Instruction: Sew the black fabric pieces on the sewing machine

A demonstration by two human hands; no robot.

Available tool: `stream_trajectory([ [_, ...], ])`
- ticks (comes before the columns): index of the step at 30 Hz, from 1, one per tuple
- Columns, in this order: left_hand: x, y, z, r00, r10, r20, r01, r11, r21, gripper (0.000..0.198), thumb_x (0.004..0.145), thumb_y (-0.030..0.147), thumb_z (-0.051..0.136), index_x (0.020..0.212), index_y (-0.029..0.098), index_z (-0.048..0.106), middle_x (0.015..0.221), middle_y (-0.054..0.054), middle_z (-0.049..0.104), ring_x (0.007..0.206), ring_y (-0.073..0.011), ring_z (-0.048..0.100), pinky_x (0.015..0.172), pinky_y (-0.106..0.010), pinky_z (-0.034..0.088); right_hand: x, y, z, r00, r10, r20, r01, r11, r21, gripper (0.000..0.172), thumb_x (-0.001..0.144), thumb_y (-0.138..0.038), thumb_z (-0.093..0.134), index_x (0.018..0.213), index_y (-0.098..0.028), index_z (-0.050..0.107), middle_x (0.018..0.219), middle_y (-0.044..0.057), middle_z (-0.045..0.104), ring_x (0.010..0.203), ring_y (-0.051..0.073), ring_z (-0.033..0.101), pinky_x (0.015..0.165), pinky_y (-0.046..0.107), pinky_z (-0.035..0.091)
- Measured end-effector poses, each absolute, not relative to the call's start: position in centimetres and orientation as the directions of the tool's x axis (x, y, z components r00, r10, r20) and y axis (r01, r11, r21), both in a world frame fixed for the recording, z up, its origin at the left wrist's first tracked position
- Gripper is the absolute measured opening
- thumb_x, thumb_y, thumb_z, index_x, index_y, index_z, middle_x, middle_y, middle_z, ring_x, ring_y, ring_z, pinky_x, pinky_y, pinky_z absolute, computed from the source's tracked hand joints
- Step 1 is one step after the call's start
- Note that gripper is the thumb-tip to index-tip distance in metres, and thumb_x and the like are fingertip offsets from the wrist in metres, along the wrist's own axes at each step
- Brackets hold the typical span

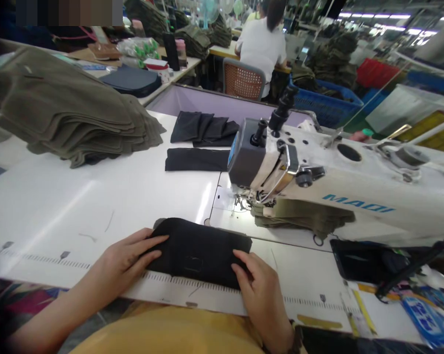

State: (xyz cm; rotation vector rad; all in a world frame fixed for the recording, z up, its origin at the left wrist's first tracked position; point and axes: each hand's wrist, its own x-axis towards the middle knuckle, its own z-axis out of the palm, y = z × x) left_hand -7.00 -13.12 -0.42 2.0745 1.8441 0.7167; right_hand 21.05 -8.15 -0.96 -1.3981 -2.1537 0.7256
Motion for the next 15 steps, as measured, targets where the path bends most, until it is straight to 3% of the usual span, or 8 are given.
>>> stream_trajectory([
  [5,-7.24,-13.38,-1.12,0.030,0.986,0.162,0.878,-0.103,0.468,0.041,0.088,0.042,0.034,0.110,0.017,0.058,0.101,-0.009,0.060,0.088,-0.0181,0.062,0.082,-0.028,0.050,20.61,-8.01,-0.58,-0.374,0.922,0.100,0.689,0.348,-0.636,0.023,0.082,-0.028,0.050,0.096,-0.017,0.065,0.084,0.006,0.068,0.073,0.017,0.063,0.065,0.024,0.050],
  [11,-7.38,-13.66,-0.83,0.035,0.992,0.124,0.862,-0.092,0.499,0.041,0.087,0.041,0.037,0.116,0.016,0.052,0.105,-0.009,0.056,0.090,-0.0180,0.060,0.083,-0.027,0.049,20.45,-7.90,-0.19,-0.348,0.937,0.041,0.731,0.299,-0.613,0.026,0.081,-0.031,0.051,0.098,-0.016,0.064,0.064,0.002,0.062,0.051,0.014,0.054,0.050,0.023,0.047],
  [15,-7.55,-13.90,-1.23,0.030,0.993,0.115,0.865,-0.084,0.495,0.040,0.087,0.040,0.038,0.117,0.018,0.051,0.105,-0.008,0.055,0.091,-0.0178,0.059,0.083,-0.027,0.048,20.32,-7.81,-0.22,-0.341,0.940,0.018,0.729,0.276,-0.626,0.026,0.081,-0.029,0.051,0.098,-0.016,0.065,0.065,0.002,0.061,0.052,0.013,0.053,0.051,0.023,0.045],
])
